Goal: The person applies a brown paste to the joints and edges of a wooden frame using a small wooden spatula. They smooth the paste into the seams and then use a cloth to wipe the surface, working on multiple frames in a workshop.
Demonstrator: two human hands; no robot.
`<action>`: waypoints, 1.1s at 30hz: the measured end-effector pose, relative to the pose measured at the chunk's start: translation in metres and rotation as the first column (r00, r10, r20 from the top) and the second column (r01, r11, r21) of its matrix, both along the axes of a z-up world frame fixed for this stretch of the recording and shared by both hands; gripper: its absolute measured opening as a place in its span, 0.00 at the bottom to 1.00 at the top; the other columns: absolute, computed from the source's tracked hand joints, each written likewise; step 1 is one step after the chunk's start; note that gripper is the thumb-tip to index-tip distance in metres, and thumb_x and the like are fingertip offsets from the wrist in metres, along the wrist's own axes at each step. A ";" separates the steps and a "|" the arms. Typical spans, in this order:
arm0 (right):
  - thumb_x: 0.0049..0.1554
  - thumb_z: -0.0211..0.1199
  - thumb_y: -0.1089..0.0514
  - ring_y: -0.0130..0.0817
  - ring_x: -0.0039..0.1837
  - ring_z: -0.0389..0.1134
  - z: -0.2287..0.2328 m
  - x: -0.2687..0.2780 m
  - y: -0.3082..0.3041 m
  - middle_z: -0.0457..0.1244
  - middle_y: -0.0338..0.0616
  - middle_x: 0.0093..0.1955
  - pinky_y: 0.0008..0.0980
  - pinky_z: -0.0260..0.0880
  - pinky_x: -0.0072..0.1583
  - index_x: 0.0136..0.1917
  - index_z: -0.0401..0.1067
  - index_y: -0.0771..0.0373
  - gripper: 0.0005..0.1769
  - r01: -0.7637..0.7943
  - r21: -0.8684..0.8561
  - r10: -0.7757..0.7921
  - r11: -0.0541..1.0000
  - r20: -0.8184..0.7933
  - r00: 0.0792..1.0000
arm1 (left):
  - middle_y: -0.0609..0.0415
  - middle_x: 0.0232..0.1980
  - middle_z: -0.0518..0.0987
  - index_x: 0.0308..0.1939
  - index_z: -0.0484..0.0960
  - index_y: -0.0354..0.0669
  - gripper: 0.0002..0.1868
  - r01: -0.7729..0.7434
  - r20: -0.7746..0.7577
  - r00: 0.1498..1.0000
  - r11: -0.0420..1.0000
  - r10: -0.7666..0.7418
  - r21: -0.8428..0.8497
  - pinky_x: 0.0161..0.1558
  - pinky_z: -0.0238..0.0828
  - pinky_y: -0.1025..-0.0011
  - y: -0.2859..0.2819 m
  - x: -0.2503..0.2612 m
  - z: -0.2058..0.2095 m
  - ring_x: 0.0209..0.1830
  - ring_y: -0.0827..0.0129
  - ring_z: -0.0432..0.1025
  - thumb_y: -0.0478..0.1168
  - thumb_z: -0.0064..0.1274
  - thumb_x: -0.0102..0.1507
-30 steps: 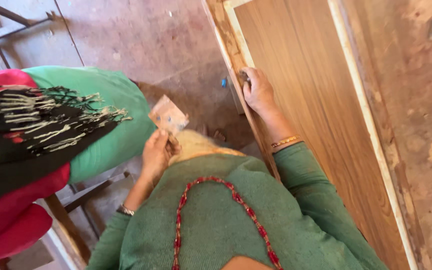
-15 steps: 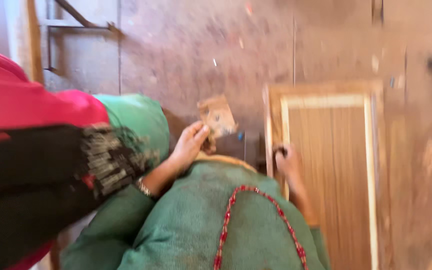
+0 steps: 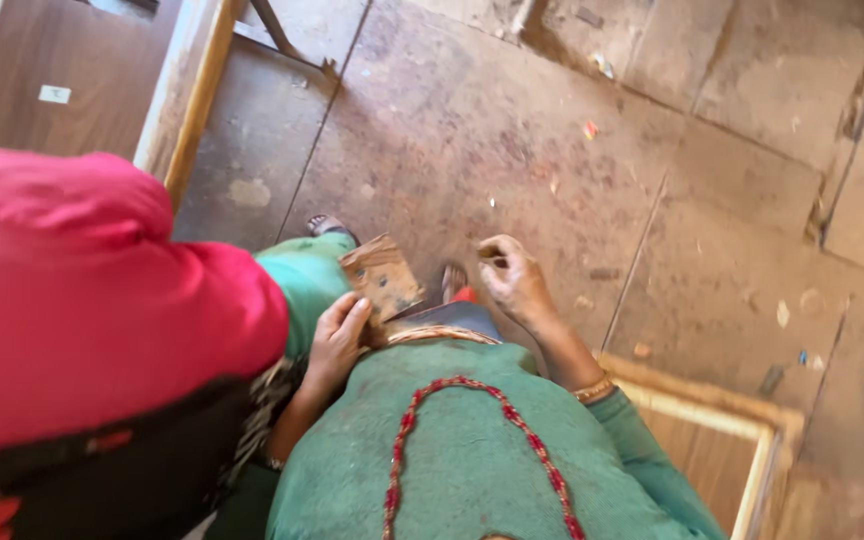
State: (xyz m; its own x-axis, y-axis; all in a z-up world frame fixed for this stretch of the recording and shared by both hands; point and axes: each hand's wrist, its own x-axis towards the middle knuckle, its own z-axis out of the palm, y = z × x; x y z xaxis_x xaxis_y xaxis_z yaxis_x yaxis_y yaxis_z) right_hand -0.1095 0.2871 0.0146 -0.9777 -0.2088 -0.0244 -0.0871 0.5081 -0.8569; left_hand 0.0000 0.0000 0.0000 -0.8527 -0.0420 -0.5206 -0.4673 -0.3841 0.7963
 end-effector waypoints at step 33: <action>0.64 0.64 0.60 0.23 0.55 0.68 0.035 -0.611 -0.045 0.69 0.39 0.54 0.24 0.69 0.58 0.56 0.71 0.64 0.09 -0.418 -0.398 0.491 0.816 0.097 0.866 | 0.54 0.29 0.77 0.34 0.74 0.42 0.12 -0.313 -0.183 0.924 0.939 0.335 0.142 0.28 0.76 0.71 -0.002 -0.503 -0.030 0.24 0.68 0.78 0.43 0.46 0.71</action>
State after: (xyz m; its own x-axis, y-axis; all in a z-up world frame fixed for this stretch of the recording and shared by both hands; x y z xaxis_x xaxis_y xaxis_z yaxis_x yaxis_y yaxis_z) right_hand -0.7201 0.2419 0.0491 -0.7524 -0.6579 -0.0343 -0.0523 0.1117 -0.9924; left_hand -0.5025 -0.0025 -0.0301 -0.8892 -0.2867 -0.3565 -0.1372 -0.5764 0.8056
